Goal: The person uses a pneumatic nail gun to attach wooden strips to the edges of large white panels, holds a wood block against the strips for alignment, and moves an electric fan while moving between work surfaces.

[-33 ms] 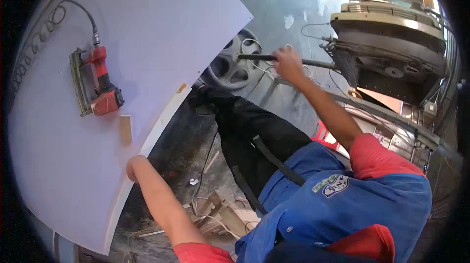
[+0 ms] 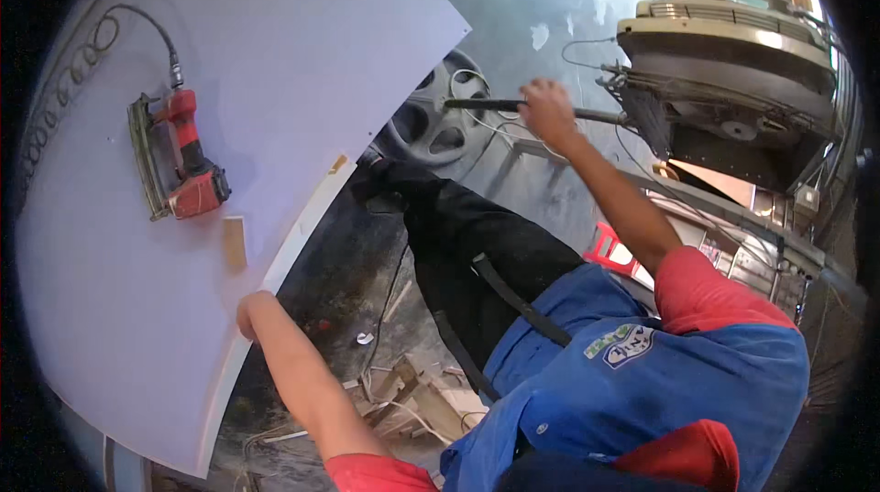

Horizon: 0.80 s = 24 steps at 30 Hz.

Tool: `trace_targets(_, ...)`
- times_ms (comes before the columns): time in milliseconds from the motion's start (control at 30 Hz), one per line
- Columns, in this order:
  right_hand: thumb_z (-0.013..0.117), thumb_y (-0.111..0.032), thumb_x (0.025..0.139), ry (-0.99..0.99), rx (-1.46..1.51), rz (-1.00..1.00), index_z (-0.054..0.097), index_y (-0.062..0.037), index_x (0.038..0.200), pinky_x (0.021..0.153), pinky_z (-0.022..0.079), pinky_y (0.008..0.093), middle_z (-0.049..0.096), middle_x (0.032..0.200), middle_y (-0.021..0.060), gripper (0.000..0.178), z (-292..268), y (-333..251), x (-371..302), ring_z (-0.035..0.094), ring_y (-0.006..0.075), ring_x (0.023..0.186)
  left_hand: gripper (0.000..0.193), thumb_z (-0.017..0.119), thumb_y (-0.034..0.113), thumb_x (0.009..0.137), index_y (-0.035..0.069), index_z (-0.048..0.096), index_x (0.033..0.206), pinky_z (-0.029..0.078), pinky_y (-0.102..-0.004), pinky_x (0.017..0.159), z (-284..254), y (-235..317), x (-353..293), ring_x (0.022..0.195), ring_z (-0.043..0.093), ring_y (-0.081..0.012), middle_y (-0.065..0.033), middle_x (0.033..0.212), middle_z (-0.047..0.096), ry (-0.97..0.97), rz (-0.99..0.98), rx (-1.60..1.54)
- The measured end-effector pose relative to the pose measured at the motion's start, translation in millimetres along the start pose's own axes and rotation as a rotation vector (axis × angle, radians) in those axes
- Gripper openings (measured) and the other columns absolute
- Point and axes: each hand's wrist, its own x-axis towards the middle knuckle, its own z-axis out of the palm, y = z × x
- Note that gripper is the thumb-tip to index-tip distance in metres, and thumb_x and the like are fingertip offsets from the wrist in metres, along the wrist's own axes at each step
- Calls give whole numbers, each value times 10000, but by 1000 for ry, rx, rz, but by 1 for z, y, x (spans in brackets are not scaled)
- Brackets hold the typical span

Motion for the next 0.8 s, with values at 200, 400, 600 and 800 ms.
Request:
trace_targets(200, 713, -243, 774, -286, -328, 168, 664, -116, 1035, 821, 484, 459, 647, 1078, 164, 294, 20, 96, -31, 615, 326, 1030, 360, 427, 266, 991, 102, 624, 1243, 415, -439, 1063, 12, 14, -24, 1223, 558, -204, -41, 1349, 587, 215, 2, -164)
trace_targets(400, 630, -157, 834, -378, -279, 75, 674, -134, 978, 645, 521, 452, 703, 810, 118, 152, 38, 115, -24, 701, 311, 779, 325, 445, 261, 985, 175, 642, 1230, 401, -417, 1080, -15, 0, 58, 1244, 540, -176, -2, 1335, 598, 18, -88, 69)
trace_targets(600, 605, -120, 835, -411, -293, 42, 687, -144, 1059, 657, 520, 462, 699, 814, 145, 240, 49, 157, -38, 697, 319, 789, 370, 421, 302, 989, 174, 592, 1292, 388, -390, 1089, 10, 23, -42, 1276, 505, -144, -4, 1358, 578, 88, -42, -89)
trace_targets(800, 574, -114, 841, -392, -356, 38, 672, -190, 1144, 701, 524, 473, 705, 894, 143, 328, 63, 205, 3, 693, 331, 833, 420, 385, 346, 991, 130, 585, 1291, 409, -428, 1062, 2, -6, -45, 1255, 523, -178, -28, 1355, 579, 120, -64, -14)
